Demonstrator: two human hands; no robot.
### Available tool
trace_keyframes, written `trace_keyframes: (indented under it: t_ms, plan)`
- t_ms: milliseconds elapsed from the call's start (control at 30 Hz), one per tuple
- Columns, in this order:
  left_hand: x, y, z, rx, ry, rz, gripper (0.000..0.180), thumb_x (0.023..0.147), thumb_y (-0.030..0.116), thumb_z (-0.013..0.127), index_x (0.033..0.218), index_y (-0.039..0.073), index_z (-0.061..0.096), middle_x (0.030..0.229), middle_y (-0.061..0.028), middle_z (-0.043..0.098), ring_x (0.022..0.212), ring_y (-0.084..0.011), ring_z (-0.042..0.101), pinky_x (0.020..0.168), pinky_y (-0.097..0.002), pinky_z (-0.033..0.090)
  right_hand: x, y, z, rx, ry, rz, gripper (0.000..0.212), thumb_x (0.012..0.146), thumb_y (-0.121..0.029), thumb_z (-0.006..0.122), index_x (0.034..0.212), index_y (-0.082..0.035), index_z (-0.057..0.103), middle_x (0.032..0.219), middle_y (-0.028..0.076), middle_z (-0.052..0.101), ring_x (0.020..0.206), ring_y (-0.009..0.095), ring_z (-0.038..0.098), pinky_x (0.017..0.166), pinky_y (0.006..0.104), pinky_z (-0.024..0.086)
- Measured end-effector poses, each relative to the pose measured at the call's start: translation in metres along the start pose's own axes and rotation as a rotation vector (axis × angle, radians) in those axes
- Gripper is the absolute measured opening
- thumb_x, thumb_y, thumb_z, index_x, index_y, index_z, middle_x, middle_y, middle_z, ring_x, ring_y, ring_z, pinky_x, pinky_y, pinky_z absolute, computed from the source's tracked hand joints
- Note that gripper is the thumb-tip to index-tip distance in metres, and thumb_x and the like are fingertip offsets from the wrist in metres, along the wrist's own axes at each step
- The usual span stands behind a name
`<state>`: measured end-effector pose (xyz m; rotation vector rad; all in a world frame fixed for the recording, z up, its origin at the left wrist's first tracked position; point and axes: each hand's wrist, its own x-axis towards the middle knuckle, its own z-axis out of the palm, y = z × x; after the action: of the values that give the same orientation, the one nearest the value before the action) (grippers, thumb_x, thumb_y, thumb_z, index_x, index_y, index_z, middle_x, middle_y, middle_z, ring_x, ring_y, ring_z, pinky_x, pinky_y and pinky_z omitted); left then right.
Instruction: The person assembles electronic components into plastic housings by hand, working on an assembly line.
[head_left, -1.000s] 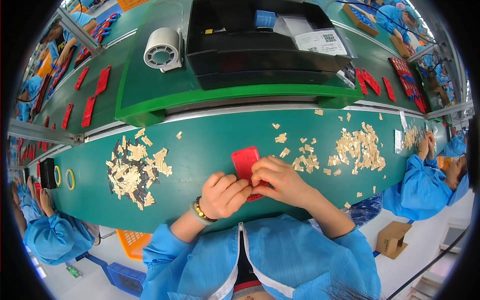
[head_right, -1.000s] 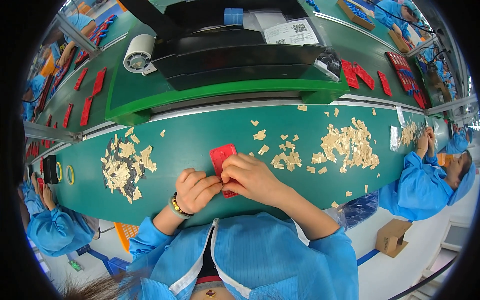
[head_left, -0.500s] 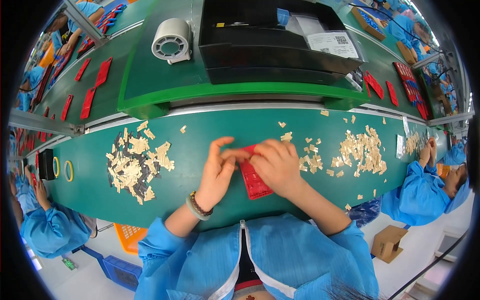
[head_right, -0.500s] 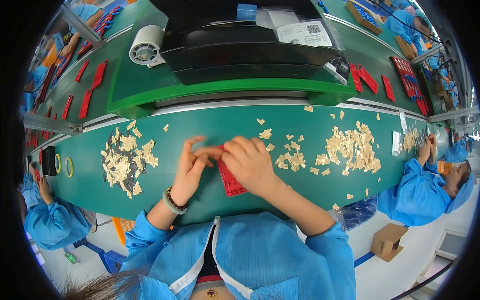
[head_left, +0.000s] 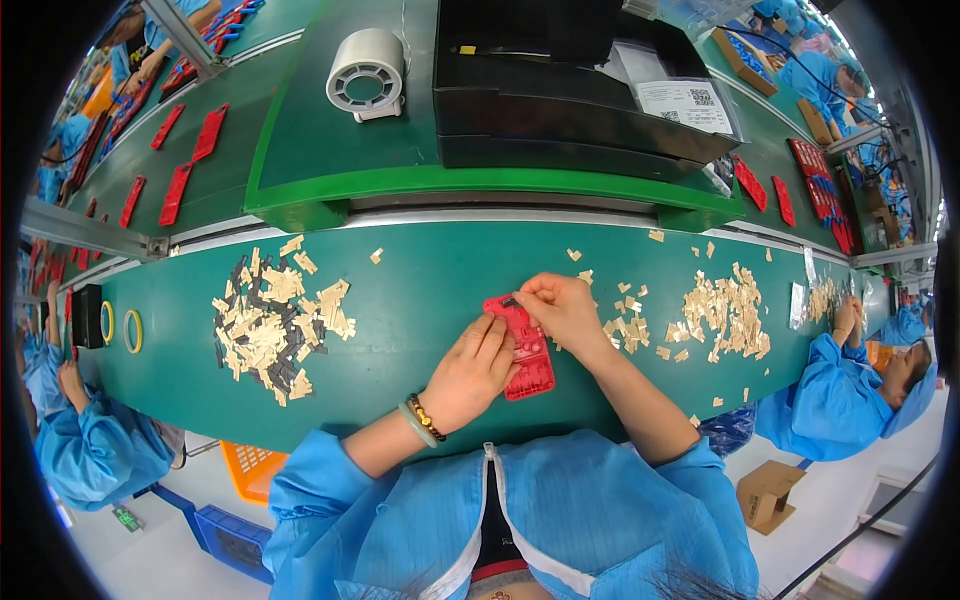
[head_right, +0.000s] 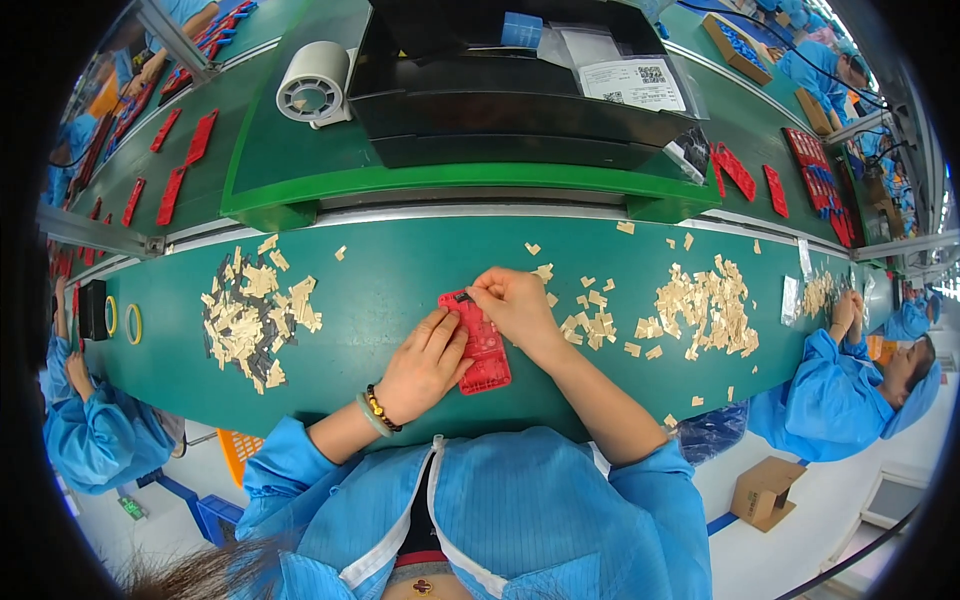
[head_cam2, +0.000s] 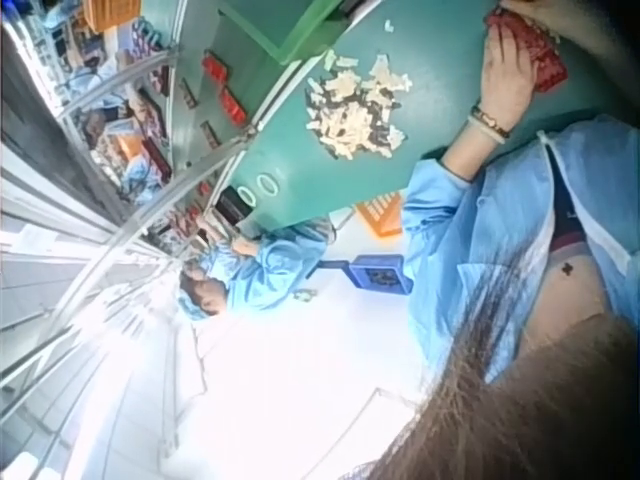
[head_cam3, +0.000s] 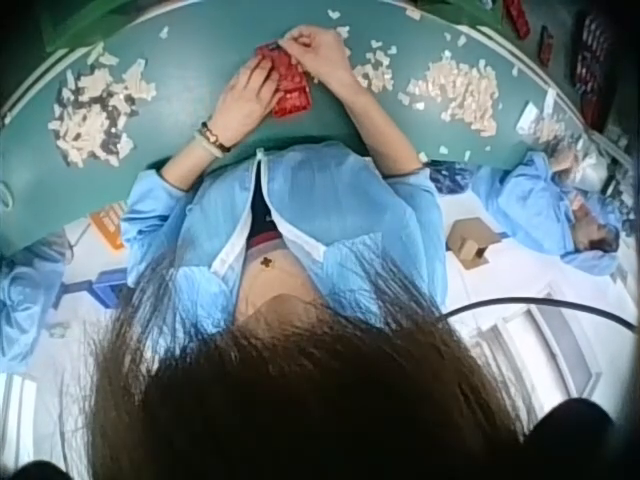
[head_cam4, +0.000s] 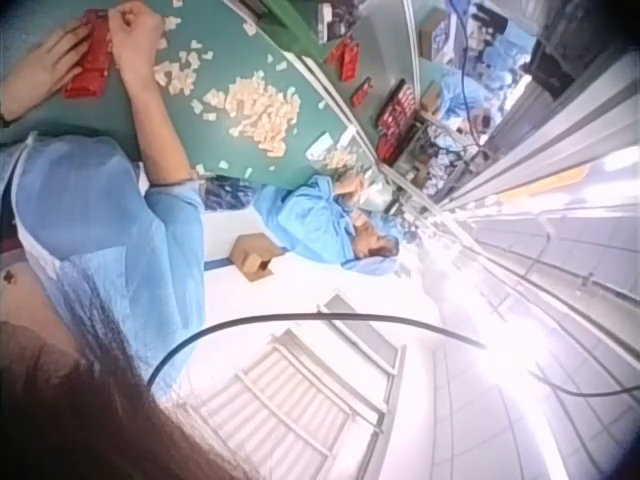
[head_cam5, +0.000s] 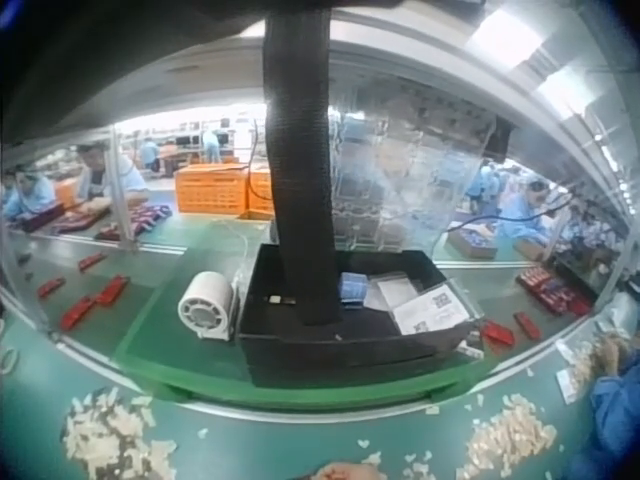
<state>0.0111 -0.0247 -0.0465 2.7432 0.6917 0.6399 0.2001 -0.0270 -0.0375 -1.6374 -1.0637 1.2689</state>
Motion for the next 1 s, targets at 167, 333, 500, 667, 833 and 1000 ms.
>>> trace_keyframes:
  t_ms: [167, 333, 500, 667, 833, 1000]
  plan:
    - [0.003, 0.0, -0.002, -0.037, 0.003, -0.023, 0.04, 0.08, 0.021, 0.07, 0.11, -0.004, 0.061, 0.121, -0.019, 0.052, 0.118, -0.0338, 0.05, 0.092, -0.0393, 0.05, 0.002, 0.01, 0.003, -0.074, 0.047, -0.061, 0.012, 0.088, -0.007, 0.064, 0.083, 0.003, 0.063, 0.062, 0.004, 0.062, 0.052, 0.006, 0.053, 0.047, 0.0239, 0.042]
    - [0.002, 0.0, 0.0, -0.065, 0.015, -0.055, 0.039, 0.079, 0.02, 0.07, 0.109, -0.003, 0.061, 0.121, -0.0178, 0.052, 0.115, -0.0328, 0.051, 0.09, -0.0384, 0.051, 0.0, 0.01, 0.005, -0.115, 0.068, -0.062, 0.01, 0.088, -0.004, 0.064, 0.084, 0.004, 0.062, 0.063, 0.003, 0.061, 0.053, 0.005, 0.053, 0.047, 0.0209, 0.042]
    - [0.002, 0.0, 0.0, -0.069, 0.028, -0.054, 0.038, 0.078, 0.02, 0.07, 0.108, -0.003, 0.061, 0.121, -0.0173, 0.052, 0.114, -0.0324, 0.051, 0.089, -0.0383, 0.051, -0.001, 0.009, 0.007, -0.135, 0.117, -0.096, 0.011, 0.087, -0.006, 0.065, 0.083, 0.004, 0.063, 0.063, 0.005, 0.063, 0.053, 0.005, 0.054, 0.047, 0.0225, 0.043]
    - [0.001, 0.0, 0.001, -0.093, 0.021, -0.071, 0.038, 0.079, 0.019, 0.07, 0.108, -0.003, 0.06, 0.122, -0.0174, 0.051, 0.115, -0.0327, 0.051, 0.089, -0.0389, 0.051, -0.001, 0.013, 0.008, -0.097, 0.097, -0.083, 0.012, 0.087, -0.008, 0.065, 0.083, 0.003, 0.064, 0.063, 0.006, 0.065, 0.053, 0.006, 0.055, 0.048, 0.0242, 0.044]
    - [0.004, -0.001, -0.002, -0.112, 0.017, -0.075, 0.036, 0.08, 0.019, 0.07, 0.107, -0.003, 0.06, 0.124, -0.0183, 0.05, 0.114, -0.0334, 0.05, 0.09, -0.0399, 0.05, 0.0, 0.01, 0.007, -0.117, 0.075, -0.074, 0.011, 0.087, -0.007, 0.065, 0.084, 0.003, 0.065, 0.065, 0.007, 0.066, 0.055, 0.006, 0.056, 0.049, 0.0248, 0.044]
    - [0.011, -0.003, -0.005, -0.116, -0.007, -0.046, 0.033, 0.078, 0.018, 0.07, 0.102, -0.002, 0.058, 0.126, -0.0199, 0.05, 0.112, -0.0345, 0.051, 0.091, -0.0419, 0.049, -0.003, 0.002, 0.007, -0.452, 0.144, -0.305, 0.014, 0.083, -0.013, 0.067, 0.085, 0.001, 0.066, 0.063, 0.008, 0.064, 0.053, 0.015, 0.06, 0.049, 0.0287, 0.047]
